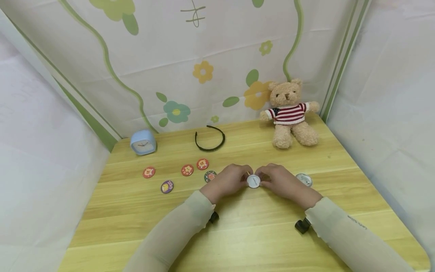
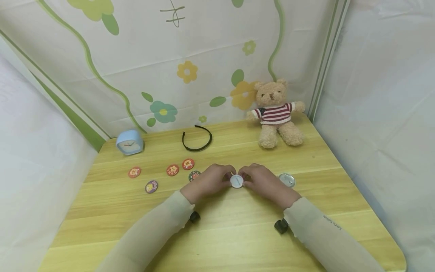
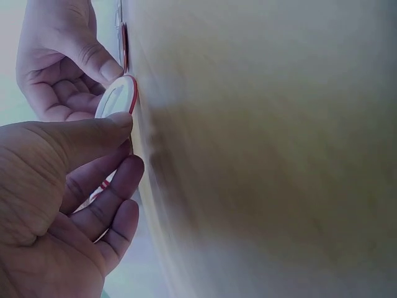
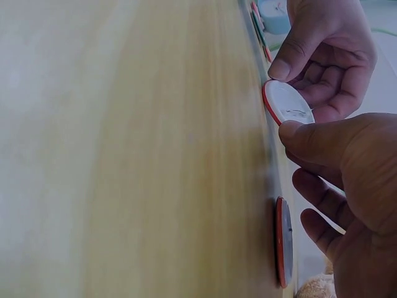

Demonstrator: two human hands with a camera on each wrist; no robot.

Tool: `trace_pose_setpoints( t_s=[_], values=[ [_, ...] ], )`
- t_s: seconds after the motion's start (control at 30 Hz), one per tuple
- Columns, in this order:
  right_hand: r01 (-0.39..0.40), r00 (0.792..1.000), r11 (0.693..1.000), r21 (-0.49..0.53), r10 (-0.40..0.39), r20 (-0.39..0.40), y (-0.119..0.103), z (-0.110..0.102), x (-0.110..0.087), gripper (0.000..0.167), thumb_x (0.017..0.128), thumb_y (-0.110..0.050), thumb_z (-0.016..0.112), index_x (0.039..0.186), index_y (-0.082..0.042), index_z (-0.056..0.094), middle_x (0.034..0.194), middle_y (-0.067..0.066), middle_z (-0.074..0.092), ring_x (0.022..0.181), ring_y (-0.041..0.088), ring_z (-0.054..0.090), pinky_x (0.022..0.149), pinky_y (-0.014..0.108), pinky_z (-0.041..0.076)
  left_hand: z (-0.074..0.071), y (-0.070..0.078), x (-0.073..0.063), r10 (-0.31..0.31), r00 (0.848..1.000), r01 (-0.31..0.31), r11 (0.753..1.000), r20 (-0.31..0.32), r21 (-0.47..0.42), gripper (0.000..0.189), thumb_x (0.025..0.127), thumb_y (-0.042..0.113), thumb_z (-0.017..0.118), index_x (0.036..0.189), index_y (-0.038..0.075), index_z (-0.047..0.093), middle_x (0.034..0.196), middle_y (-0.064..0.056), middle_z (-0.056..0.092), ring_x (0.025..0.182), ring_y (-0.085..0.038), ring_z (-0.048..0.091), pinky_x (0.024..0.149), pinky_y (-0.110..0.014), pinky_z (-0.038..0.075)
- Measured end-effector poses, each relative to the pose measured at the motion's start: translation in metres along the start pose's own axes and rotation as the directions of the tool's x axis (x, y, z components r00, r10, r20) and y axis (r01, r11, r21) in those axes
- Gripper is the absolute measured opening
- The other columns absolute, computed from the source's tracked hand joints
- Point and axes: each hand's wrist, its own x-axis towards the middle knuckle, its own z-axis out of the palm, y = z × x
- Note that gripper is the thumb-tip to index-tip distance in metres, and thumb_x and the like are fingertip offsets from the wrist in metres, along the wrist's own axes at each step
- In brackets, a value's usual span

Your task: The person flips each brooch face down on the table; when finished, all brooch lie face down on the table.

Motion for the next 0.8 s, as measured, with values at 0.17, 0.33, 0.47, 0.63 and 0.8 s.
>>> trace_pose_setpoints(
  t_s=[0.17,0.33,0.47,0.63,0.8],
  values=[
    [-0.001,1.0,1.0,-0.011,0.001,0.017,0.0006,-0.0003,0.0,0.028,0.098,-0.018,0.084,0.126,-0.02,0.079,0.114,-0.004,0.076,0.111,0.019,0.07,0.098,0.048,0.059,0.0011,0.0008,0.0012,-0.017,1.0,0.017,1.0,0.01,-0.011,0.02,0.103,0.022,0.079,0.122,0.018,0.076,0.102,0.007,0.079,0.091,-0.004,0.068,0.087,-0.024,0.057],
    [0.015,1.0,1.0,-0.015,-0.015,0.023,0.0026,0.0003,0.0001,0.028,0.099,-0.019,0.083,0.127,-0.019,0.08,0.116,-0.003,0.077,0.113,0.02,0.07,0.099,0.048,0.059,0.0011,0.0009,0.0016,-0.018,1.0,0.018,1.0,0.02,-0.025,0.018,0.103,0.022,0.079,0.121,0.019,0.08,0.105,0.009,0.079,0.095,-0.004,0.068,0.09,-0.024,0.057],
    [0.04,0.999,0.999,-0.035,-0.039,0.027,0.0046,0.0012,-0.0001,0.027,0.099,-0.019,0.083,0.126,-0.017,0.082,0.117,-0.003,0.078,0.112,0.019,0.07,0.098,0.046,0.059,-0.0001,0.0012,0.0018,-0.011,0.999,0.012,1.0,0.038,-0.025,0.018,0.102,0.022,0.08,0.119,0.02,0.083,0.107,0.012,0.08,0.101,-0.004,0.069,0.096,-0.027,0.057],
    [0.08,0.996,0.995,-0.059,-0.078,0.032,0.0073,0.0025,0.0007,0.026,0.099,-0.02,0.083,0.124,-0.016,0.082,0.116,-0.003,0.079,0.112,0.019,0.07,0.098,0.045,0.059,-0.0012,0.0004,0.0027,0.008,0.998,-0.008,1.0,0.06,0.003,0.016,0.102,0.022,0.081,0.117,0.023,0.084,0.104,0.014,0.079,0.098,-0.005,0.067,0.097,-0.029,0.055],
    [0.129,0.991,0.988,-0.088,-0.126,0.037,0.0087,0.0028,0.0009,0.02,0.099,-0.018,0.083,0.118,-0.016,0.084,0.115,-0.004,0.079,0.114,0.019,0.07,0.1,0.045,0.059,-0.0017,0.0004,0.004,0.026,0.996,-0.029,0.999,0.081,0.038,0.009,0.101,0.02,0.082,0.109,0.023,0.084,0.098,0.013,0.076,0.089,-0.008,0.061,0.09,-0.027,0.052]
  ],
)
